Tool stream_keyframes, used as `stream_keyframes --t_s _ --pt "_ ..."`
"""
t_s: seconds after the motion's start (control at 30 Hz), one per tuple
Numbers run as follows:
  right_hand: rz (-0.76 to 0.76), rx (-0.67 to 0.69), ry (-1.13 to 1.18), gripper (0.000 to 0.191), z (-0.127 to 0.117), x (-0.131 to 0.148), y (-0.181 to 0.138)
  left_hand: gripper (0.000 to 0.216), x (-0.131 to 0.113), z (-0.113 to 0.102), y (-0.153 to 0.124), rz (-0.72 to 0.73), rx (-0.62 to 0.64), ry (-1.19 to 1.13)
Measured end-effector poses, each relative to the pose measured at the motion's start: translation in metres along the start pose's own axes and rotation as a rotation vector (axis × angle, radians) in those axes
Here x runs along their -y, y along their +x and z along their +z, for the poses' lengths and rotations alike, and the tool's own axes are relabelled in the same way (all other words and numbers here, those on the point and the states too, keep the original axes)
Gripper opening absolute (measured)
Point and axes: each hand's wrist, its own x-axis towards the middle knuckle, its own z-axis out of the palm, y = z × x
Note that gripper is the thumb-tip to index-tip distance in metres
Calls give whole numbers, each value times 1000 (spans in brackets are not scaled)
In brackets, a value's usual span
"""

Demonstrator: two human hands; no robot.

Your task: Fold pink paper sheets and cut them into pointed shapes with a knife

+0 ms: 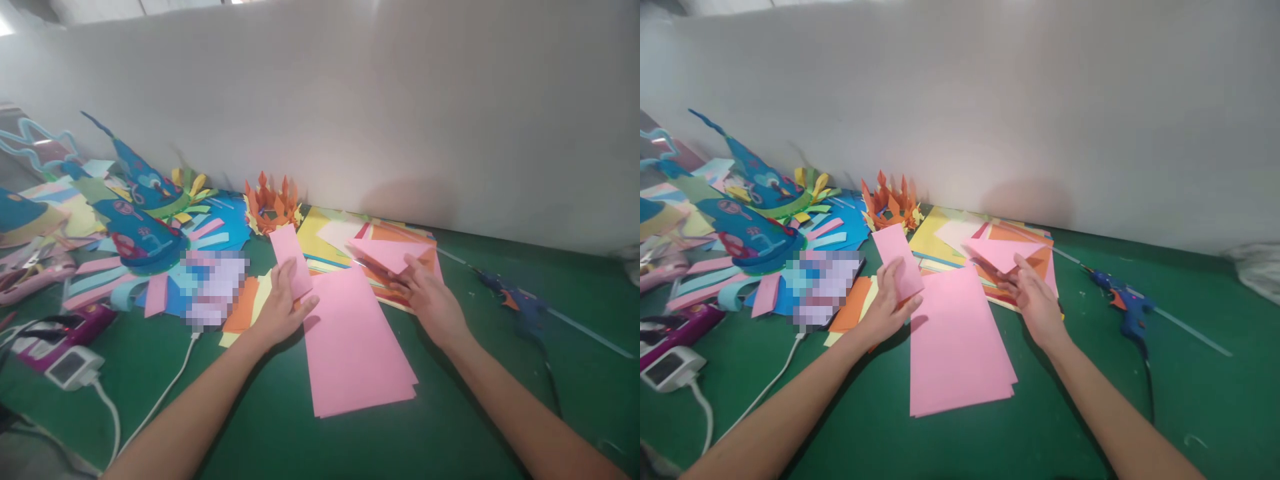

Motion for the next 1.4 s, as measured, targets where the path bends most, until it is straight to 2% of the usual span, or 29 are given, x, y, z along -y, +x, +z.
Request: stream_keyframes --t_s 0.1,0.23,0.33,0.43,0.53,0.67,0.8,0.9,0.97,1.1,1.27,1.4 --pt "67 93 -74 59 2 2 -5 69 1 -4 4 -32 -33 39" --pt "-33 223 -204 44 11 2 -21 60 2 -10 8 -44 -157 110" --pt "-276 475 -430 29 16 3 -30 60 5 -12 10 -31 -230 178" --pt "-572 783 -666 26 19 6 -35 63 3 -11 9 -55 -234 171" --pt "-696 934 -747 30 20 7 -36 60 -5 -8 6 -62 -253 47" --pt "-705 950 -771 31 20 4 -36 58 -7 -2 1 -111 -218 -44" --pt "-695 956 -770 31 18 2 -35 60 5 2 1 -126 -147 28" --pt "-699 965 -775 31 17 2 -35 58 9 -1 3 -102 -215 79" --pt "-703 970 -780 31 17 2 -35 56 6 -1 2 -77 -207 104" --pt "-692 978 -805 31 17 3 -36 60 -1 1 -2 -20 -65 181" --pt "-687 988 -810 31 16 3 -36 70 -3 -2 -4 -100 -124 402" --pt "-699 989 -813 32 16 2 -36 65 -11 3 -10 -26 -75 327"
